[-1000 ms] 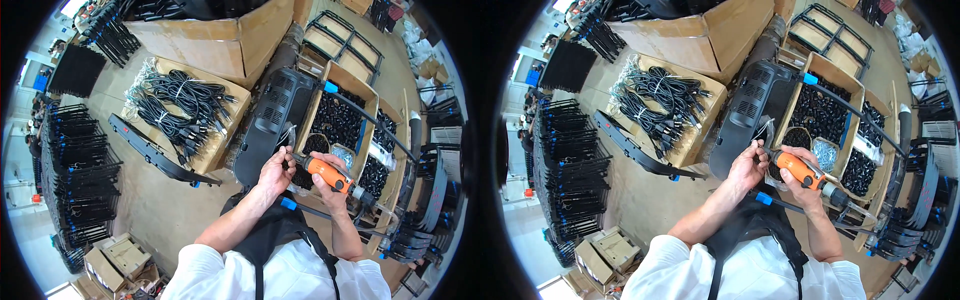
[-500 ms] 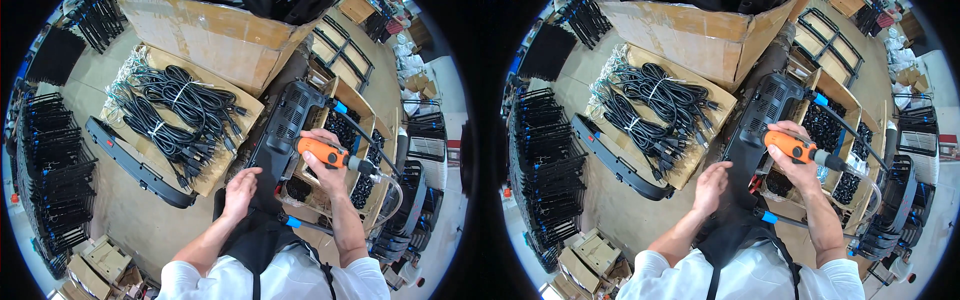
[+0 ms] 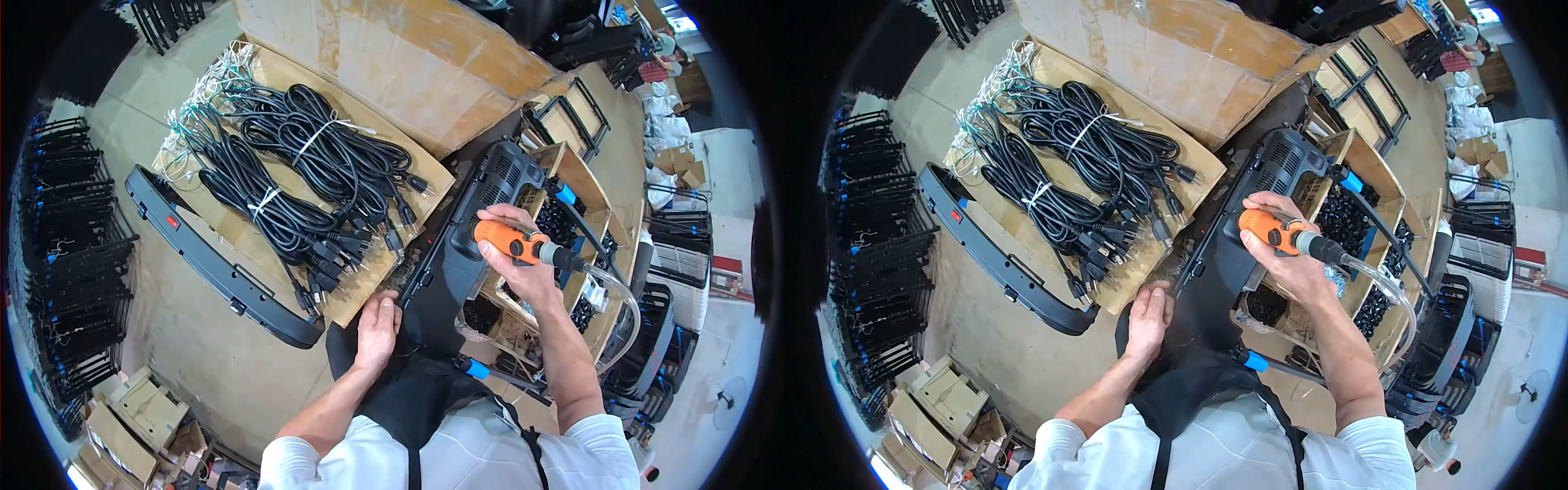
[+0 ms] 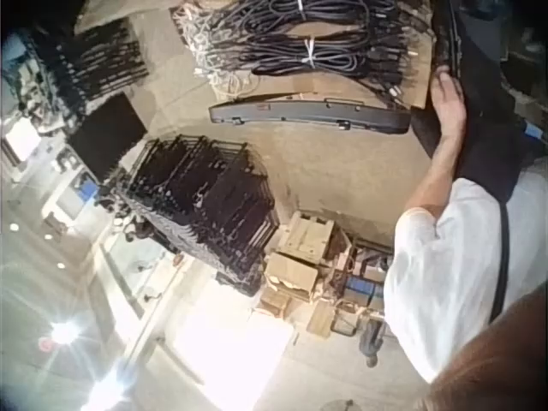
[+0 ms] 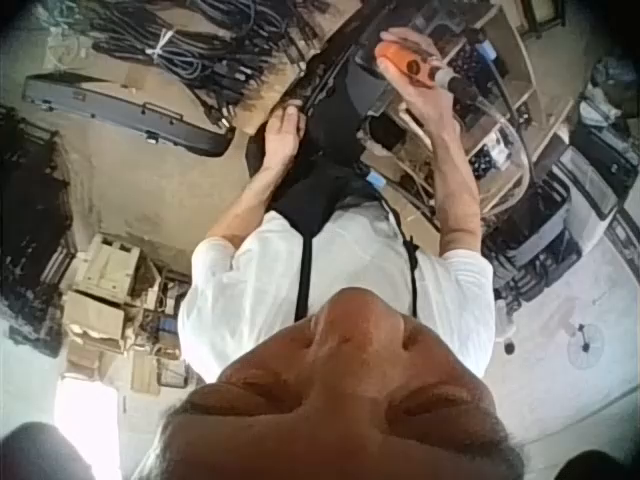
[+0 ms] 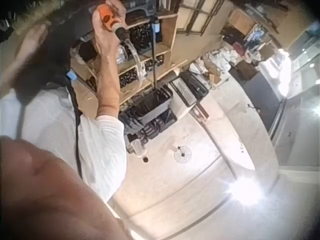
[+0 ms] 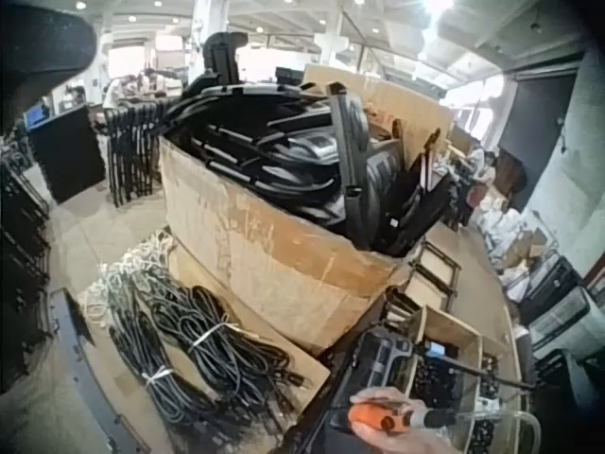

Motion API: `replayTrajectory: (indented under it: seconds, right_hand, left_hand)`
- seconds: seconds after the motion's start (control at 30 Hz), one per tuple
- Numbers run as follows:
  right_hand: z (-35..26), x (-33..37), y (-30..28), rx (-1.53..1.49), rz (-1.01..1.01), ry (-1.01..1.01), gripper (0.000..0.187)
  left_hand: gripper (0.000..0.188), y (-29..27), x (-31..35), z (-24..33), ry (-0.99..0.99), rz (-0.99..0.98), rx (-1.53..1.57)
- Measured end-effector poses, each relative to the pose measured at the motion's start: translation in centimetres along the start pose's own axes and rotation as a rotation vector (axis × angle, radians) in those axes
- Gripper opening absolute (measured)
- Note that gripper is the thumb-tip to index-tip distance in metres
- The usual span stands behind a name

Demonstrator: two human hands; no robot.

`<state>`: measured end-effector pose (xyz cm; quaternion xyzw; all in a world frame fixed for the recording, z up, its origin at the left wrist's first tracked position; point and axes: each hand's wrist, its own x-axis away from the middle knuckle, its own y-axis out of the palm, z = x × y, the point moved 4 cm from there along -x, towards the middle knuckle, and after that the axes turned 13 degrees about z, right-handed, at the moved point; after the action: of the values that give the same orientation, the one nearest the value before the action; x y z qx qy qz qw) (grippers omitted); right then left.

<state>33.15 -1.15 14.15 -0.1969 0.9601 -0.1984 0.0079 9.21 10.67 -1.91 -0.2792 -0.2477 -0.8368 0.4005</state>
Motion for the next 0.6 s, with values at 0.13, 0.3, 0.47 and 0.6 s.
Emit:
replayTrajectory:
  seconds: [0.13,0.3,0.47,0.6]
  right_hand:
    - [-0.7,-0.5,0.5,0.14,-0.073,-0.043,0.045]
    - [-0.4,-1.0,0.9,0.179,-0.116,-0.065,0.038]
    - [-0.2,-1.3,0.8,0.134,-0.132,-0.1,0.036]
    - [1.3,-1.2,0.5,0.106,-0.146,-0.076,0.042]
  left_hand:
    - [0.024,-0.2,-0.4,-0.3,-0.019,-0.006,-0.002]
    - [0.025,-0.7,-0.2,0.6,-0.165,-0.04,0.077]
    - [0.028,-0.8,0.7,1.3,-0.247,-0.099,0.112]
    - [0.031,0.4,3.0,3.4,-0.22,-0.108,0.173]
